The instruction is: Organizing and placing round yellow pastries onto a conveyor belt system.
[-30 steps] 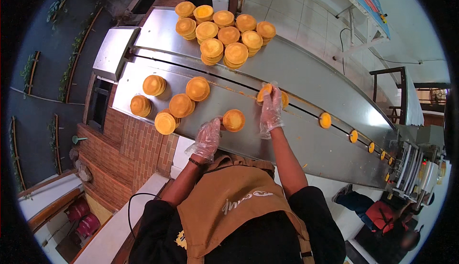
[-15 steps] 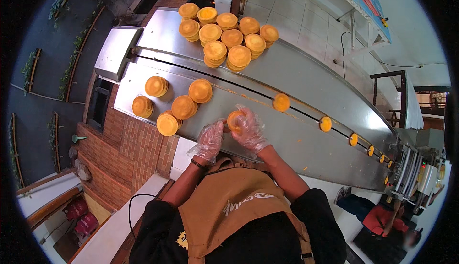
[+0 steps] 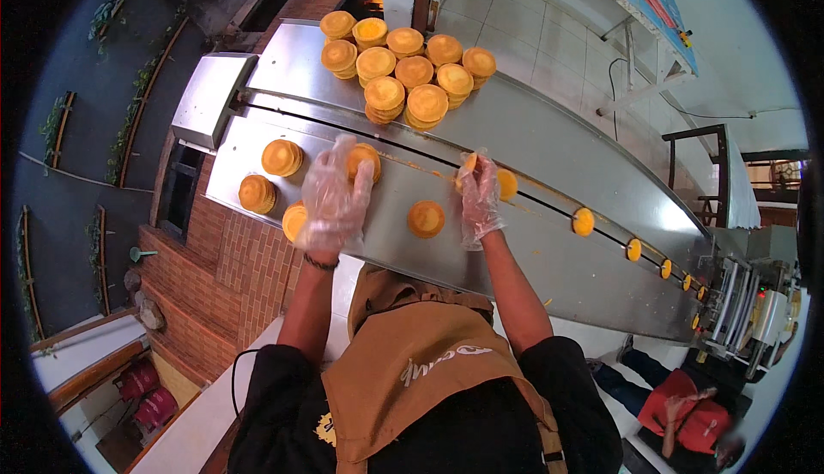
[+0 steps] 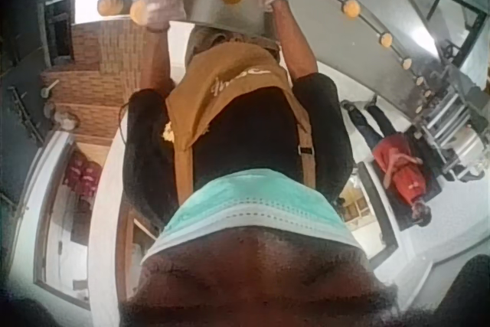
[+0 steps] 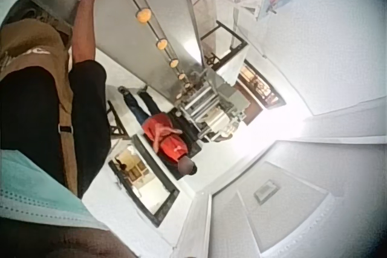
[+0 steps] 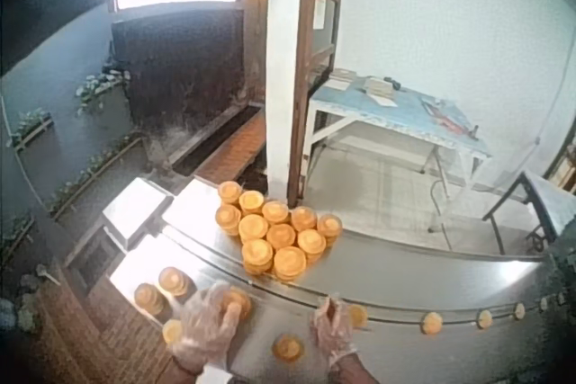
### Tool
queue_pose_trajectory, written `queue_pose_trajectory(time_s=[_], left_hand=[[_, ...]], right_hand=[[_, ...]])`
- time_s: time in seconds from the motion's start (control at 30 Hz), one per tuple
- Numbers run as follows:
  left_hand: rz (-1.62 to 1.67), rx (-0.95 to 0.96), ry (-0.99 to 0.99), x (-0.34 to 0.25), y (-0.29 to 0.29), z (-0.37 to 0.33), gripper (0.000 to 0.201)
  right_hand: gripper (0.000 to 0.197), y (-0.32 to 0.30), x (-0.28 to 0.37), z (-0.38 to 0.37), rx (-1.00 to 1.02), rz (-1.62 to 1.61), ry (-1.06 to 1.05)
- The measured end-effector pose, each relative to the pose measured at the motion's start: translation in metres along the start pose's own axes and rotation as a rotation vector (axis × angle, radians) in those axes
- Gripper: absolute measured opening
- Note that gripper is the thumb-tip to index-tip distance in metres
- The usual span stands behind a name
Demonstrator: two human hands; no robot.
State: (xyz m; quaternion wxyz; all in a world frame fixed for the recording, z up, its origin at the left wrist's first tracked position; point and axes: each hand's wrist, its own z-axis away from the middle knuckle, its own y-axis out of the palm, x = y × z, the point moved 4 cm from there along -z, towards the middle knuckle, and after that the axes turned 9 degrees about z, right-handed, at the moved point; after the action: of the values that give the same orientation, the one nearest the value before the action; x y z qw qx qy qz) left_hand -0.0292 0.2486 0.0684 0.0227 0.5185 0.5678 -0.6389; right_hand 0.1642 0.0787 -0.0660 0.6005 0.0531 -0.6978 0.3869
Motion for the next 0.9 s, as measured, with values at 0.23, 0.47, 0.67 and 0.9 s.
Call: queue_pose_trajectory(time_s=[0.23,0.47,0.67,0.9], left_hand=[[-0.247,0.359,-0.159,0.02,0.028,-0.024,0.054],[-0.352,0.477,-0.091,-0.003,0.034,-0.021,0.054],[-0.303,0.562,0.053,-0.017,0.054,0.009,0.06],[0.025,0.514,0.084,-0.02,0.074,0.046,0.06]], right_hand=[[0.053,0.031,0.003,0.053,0.103,0.397,-0.454],[0.057,0.041,0.01,0.074,0.274,0.599,-0.445],[0.068,-0.008,-0.023,0.013,-0.027,0.599,-0.204],[0.057,0.004,-0.013,-0.021,0.033,-0.048,-0.006]])
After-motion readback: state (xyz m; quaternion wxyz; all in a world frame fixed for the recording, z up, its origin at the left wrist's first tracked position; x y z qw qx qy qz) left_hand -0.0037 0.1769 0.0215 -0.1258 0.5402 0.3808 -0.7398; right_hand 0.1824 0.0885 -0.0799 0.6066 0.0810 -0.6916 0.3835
